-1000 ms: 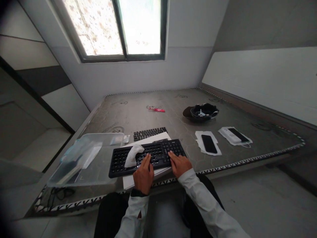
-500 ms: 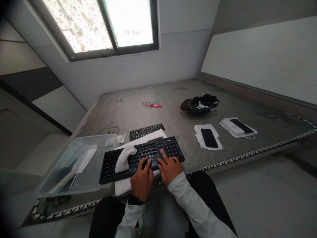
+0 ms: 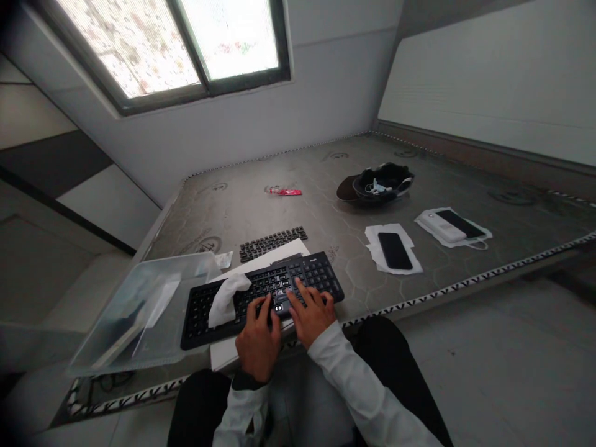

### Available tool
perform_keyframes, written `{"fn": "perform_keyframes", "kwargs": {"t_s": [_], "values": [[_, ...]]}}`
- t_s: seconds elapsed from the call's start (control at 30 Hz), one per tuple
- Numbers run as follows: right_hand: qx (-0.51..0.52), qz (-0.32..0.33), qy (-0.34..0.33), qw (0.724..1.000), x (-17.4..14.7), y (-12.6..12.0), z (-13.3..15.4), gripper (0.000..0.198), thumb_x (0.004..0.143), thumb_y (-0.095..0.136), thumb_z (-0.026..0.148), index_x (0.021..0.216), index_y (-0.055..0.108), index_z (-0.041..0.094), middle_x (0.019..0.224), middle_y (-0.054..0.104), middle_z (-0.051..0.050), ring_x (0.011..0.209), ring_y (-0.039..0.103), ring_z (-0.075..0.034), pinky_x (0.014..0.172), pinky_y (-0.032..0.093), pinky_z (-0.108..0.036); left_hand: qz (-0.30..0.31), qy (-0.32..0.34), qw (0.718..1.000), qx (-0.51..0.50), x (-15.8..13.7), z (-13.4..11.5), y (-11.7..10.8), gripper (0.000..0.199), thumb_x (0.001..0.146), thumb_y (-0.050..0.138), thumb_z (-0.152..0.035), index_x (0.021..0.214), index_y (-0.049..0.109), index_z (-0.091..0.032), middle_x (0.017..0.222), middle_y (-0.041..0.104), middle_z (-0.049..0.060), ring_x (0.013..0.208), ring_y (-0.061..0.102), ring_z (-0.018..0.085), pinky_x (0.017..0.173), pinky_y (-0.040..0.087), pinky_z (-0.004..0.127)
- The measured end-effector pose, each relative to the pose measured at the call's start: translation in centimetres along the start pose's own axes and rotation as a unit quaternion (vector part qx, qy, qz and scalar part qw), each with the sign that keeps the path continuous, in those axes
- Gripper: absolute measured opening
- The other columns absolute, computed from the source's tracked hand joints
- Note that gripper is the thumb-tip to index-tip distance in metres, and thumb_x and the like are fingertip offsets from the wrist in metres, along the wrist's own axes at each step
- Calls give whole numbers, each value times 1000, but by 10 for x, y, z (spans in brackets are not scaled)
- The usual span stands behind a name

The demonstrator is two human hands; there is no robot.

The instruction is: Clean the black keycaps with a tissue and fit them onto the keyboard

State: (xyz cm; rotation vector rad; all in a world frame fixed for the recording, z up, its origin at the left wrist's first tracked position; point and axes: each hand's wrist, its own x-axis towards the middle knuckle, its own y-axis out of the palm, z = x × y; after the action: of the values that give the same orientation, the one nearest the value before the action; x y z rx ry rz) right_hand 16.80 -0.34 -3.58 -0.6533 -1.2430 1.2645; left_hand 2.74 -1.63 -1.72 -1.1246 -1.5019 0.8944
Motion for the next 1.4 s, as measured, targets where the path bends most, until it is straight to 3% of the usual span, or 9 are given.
{"fn": "perform_keyframes", "kwargs": {"t_s": [0.17,0.4,0.7,0.93,1.17,1.3,1.4], "values": [[-5,-2,-4,1000,2,2,-2,30,89,46,38,114,61,34,139,47,-2,111,44,-26,88,23,-45,-4,2,1000,-11,1,4,0,38,88,48,-23,125,55,-25,122,54,5,82,64,13,54,49,19],[-4,-31,6,999,7,-11,-1,33,90,45,34,121,57,34,129,55,-4,109,46,-24,89,23,-42,-5,-3,1000,-25,-1,5,-2,38,88,47,-23,126,54,-26,124,54,5,79,64,13,54,49,20],[-32,17,-18,999,7,-5,16,31,89,46,41,117,59,38,134,51,-3,112,44,-26,88,23,-45,-5,-6,998,-58,-2,9,-1,38,88,47,-22,125,54,-25,123,54,5,84,64,13,60,51,21],[-56,-26,14,998,11,-20,9,35,90,44,34,123,55,37,128,55,-4,108,46,-26,87,24,-44,-11,-11,998,-61,-4,10,-2,38,88,48,-22,125,54,-25,122,54,6,83,64,13,59,50,20],[-37,-14,-3,999,3,-6,11,27,87,50,37,110,64,36,128,56,-4,108,46,-25,86,23,-43,-12,-10,998,-61,-4,11,-2,37,88,48,-22,124,55,-25,123,54,5,81,63,13,60,51,21],[-9,-57,9,998,6,-16,9,24,87,49,33,106,64,33,125,58,-4,105,49,-23,87,22,-42,-3,-13,998,-61,-4,10,-2,38,88,47,-22,125,54,-25,124,54,5,80,63,13,60,50,21],[-10,-95,44,994,14,-29,-8,23,88,46,29,101,65,29,116,62,-4,100,53,-22,87,22,-40,-5,-18,998,-56,-4,9,-2,38,88,47,-21,125,54,-28,124,55,3,80,63,13,59,50,21]]}}
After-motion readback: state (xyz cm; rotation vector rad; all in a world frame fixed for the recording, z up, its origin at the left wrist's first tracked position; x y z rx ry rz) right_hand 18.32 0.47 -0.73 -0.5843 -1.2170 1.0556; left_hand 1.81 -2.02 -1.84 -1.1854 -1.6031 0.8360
